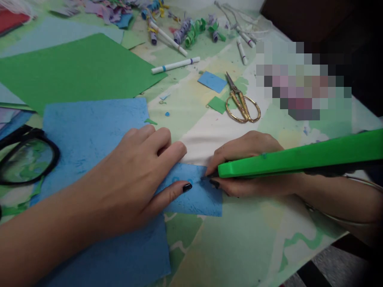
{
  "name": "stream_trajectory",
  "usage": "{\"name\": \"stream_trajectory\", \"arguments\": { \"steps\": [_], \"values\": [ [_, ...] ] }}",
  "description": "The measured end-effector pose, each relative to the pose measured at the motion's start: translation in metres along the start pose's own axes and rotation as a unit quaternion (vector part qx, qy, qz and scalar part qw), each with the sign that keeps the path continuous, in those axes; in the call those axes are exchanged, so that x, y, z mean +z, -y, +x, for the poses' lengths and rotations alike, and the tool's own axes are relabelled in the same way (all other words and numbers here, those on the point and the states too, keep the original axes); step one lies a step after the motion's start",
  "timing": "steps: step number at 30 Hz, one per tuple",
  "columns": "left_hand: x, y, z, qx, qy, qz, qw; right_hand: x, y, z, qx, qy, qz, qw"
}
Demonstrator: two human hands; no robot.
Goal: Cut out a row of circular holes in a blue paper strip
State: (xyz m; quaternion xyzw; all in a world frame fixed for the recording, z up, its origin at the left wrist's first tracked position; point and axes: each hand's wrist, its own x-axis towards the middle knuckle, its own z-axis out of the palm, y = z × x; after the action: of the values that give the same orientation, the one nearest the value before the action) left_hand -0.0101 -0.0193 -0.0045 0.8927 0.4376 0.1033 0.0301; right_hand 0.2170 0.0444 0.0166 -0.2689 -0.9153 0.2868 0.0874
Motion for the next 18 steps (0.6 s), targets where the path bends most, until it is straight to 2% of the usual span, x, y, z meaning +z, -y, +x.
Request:
{"name": "stream_trajectory", "arguments": {
  "steps": [6,11,18],
  "values": [
    [0.0,-0.001,-0.001,-0.004,0.0,0.0,1.0,-0.001,0.007,0.0,0.011,0.003,-0.008,1.0],
    [-0.003,-0.01,0.0,-0.039,0.003,0.034,0.999,0.001,0.009,-0.001,0.025,-0.011,0.006,1.0],
    [-0.002,-0.019,0.001,-0.05,-0.024,0.061,0.997,0.003,0.005,-0.001,0.026,-0.012,0.032,0.999]
  ]
}}
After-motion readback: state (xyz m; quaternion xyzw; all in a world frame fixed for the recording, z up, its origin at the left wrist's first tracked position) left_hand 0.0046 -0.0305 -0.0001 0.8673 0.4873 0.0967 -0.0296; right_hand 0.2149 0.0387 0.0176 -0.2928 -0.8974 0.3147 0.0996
